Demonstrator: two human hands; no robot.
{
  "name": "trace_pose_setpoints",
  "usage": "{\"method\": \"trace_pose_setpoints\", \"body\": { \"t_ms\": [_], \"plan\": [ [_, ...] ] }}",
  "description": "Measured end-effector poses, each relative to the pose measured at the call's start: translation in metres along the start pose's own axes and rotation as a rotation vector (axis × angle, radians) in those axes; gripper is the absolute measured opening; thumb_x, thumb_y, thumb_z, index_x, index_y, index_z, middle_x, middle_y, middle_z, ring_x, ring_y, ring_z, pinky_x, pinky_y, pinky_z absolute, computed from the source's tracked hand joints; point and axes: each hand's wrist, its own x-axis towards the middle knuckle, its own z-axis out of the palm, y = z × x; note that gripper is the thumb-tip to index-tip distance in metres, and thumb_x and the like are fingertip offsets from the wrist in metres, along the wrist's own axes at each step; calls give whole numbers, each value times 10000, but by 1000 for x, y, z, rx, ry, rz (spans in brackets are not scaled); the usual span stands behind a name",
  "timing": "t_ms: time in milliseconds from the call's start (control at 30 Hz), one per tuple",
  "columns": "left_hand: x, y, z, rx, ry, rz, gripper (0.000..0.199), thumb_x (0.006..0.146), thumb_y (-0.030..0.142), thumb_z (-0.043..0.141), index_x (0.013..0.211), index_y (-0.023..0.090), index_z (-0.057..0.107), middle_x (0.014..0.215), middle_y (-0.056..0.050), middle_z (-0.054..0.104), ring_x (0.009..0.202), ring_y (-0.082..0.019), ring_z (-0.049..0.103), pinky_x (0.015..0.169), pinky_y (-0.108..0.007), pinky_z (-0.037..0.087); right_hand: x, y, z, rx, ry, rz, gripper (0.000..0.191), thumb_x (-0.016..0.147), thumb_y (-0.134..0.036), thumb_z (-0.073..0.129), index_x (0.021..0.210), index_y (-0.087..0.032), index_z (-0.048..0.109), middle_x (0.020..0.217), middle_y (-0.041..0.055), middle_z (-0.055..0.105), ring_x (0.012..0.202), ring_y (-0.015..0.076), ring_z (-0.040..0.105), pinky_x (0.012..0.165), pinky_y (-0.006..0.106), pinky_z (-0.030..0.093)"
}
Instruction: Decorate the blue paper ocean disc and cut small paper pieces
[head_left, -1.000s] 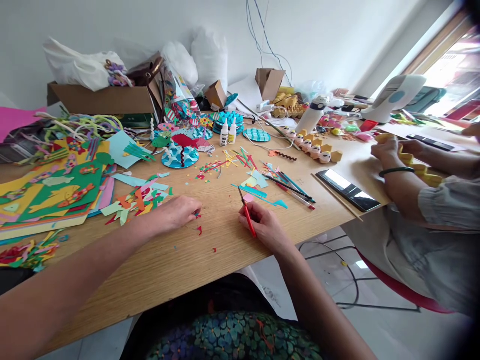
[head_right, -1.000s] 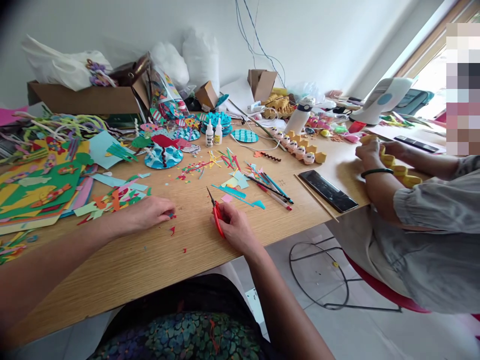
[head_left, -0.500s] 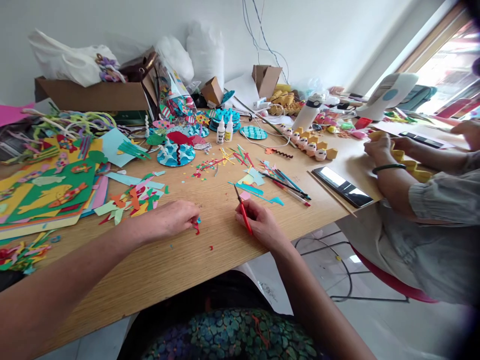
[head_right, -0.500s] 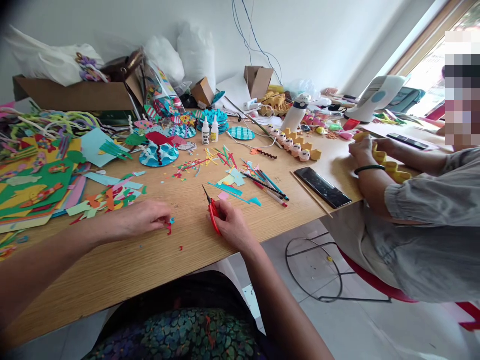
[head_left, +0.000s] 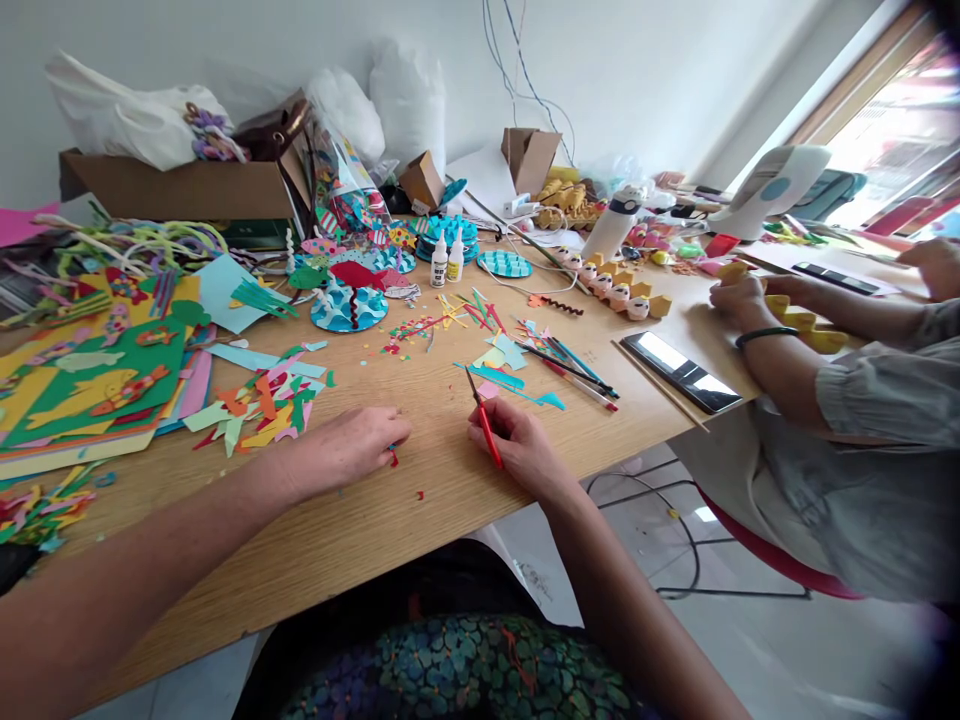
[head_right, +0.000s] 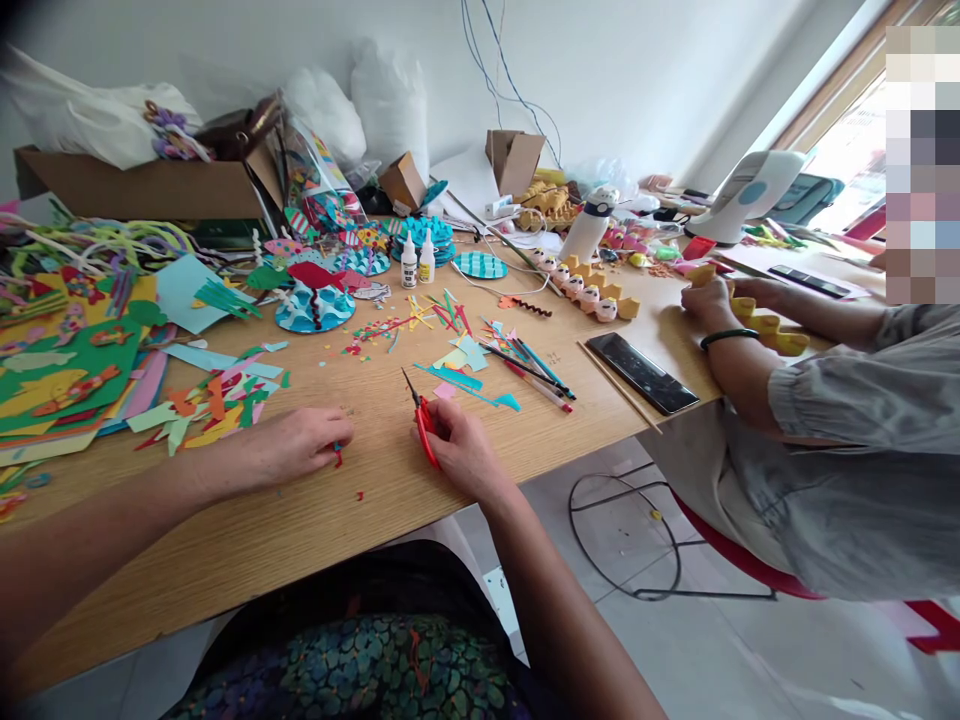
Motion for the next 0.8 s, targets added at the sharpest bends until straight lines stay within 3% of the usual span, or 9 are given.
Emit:
{"method": "trace_pose_setpoints", "body": {
  "t_ms": [367,633,800],
  "plan": [
    [-1,-3,15,-7,139,19,234,792,64,372,709,185,554,725,-32,577,638,-151,535,576,-253,397,0,-4,-1,-14,8,3,136,762,-306,540,717,-194,479,685,-24,463,621,116,411,573,249,316],
    [-16,-14,-20,-260,140,-97,147,741,169,441,674,182,571,672,15,605,641,-120,541,591,-216,371,0,-2,0,-1,2,-1,120,761,-291,544,731,-191,486,695,-27,464,626,110,413,580,242,323],
    [-24,-16,-20,-254,102,-119,175,763,211,437,698,185,597,710,5,632,690,-133,561,639,-228,390,0,-1,-1,-33,3,4,110,760,-288,545,746,-188,502,677,-32,456,605,107,396,560,240,309]
  ]
}}
